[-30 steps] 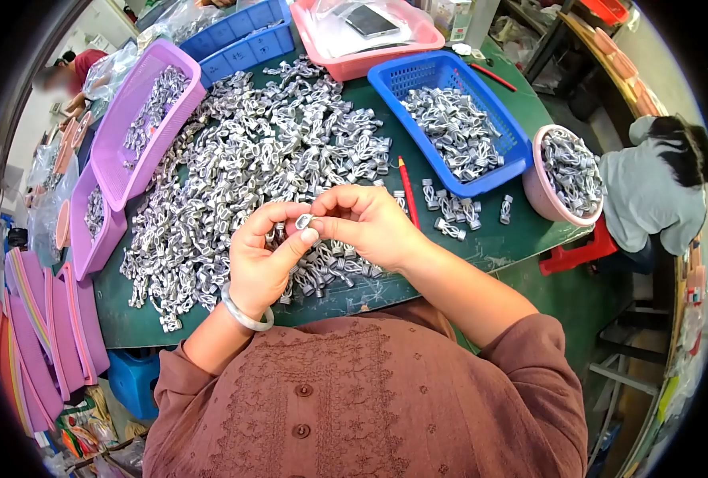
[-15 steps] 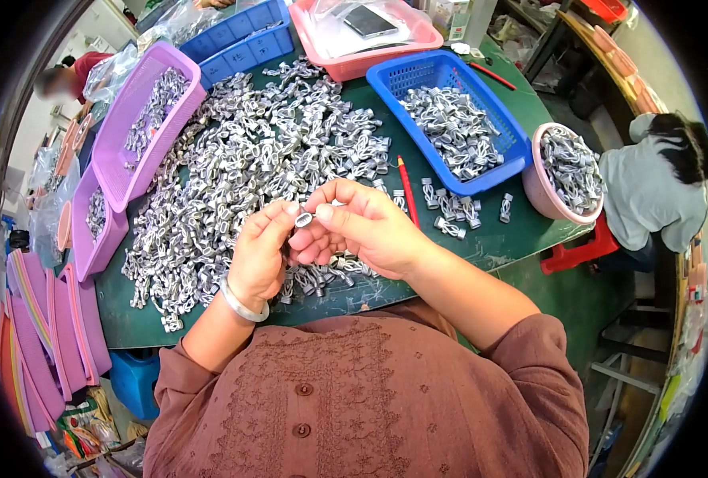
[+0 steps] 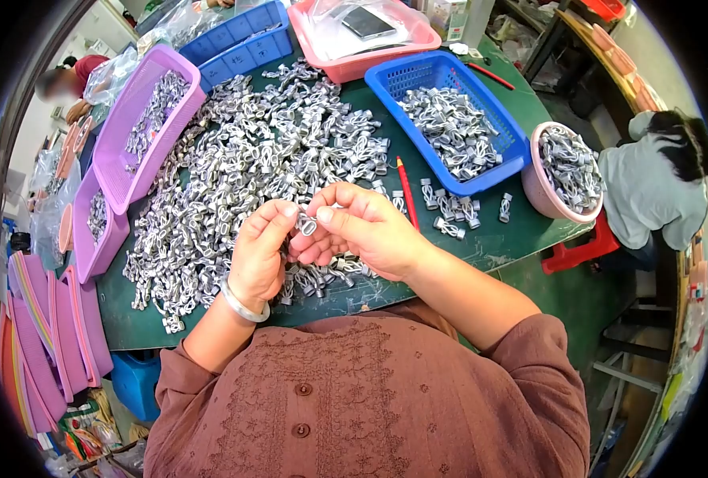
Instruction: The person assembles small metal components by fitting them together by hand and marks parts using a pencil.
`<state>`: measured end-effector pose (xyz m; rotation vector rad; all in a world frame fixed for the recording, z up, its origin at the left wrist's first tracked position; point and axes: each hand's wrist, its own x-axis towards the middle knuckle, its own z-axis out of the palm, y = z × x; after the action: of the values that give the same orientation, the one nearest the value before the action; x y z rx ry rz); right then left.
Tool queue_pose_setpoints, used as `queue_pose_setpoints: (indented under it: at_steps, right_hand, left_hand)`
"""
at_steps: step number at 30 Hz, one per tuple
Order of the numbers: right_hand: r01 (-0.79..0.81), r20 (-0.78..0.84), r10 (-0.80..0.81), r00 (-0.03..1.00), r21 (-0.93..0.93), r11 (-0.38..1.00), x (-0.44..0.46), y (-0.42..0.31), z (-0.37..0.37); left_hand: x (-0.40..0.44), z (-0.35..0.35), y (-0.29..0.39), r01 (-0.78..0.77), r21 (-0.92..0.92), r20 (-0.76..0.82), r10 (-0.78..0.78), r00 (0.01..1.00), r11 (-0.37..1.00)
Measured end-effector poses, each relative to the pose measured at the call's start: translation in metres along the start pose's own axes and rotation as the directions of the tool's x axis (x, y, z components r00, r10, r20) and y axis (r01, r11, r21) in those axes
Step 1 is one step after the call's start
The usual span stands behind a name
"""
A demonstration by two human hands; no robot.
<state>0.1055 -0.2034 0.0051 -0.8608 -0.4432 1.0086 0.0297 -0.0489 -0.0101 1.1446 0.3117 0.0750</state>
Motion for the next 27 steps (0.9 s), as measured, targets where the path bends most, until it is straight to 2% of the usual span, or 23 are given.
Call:
queue_pose_setpoints:
  at_steps: [8,13,22,25,27]
  right_hand:
    - [0.000,-0.020,0.000,1.000,-0.020,1.000,0.000,0.001,0.000]
    - [0.011,-0.017,-0.011,1.000,-0.040,0.999,0.000,0.003,-0.001]
    - [0.012,-0.123,-0.021,0.992,-0.076,0.997,-0.001,0.006,-0.002]
    - [0.123,-0.132,-0.142,0.981,-0.138,0.983,0.001,0.014,-0.005]
    - [0.162,-0.134,-0.213,0.968,-0.319,0.934,0.001,0.015,-0.005]
  left_hand:
    - [0.001,-0.001,-0.001,-0.011,0.011,0.025,0.011,1.000,1.000]
    - [0.001,0.002,-0.002,-0.002,-0.053,0.010,0.003,1.000,0.999]
    - [-0.002,-0.003,0.002,-0.026,-0.067,0.028,0.028,0.999,0.997]
    - [-0.003,-0.002,0.002,-0.004,-0.150,0.077,0.015,0.997,0.989]
    - [-0.003,-0.001,0.002,0.017,-0.198,0.099,0.003,0.995,0.980]
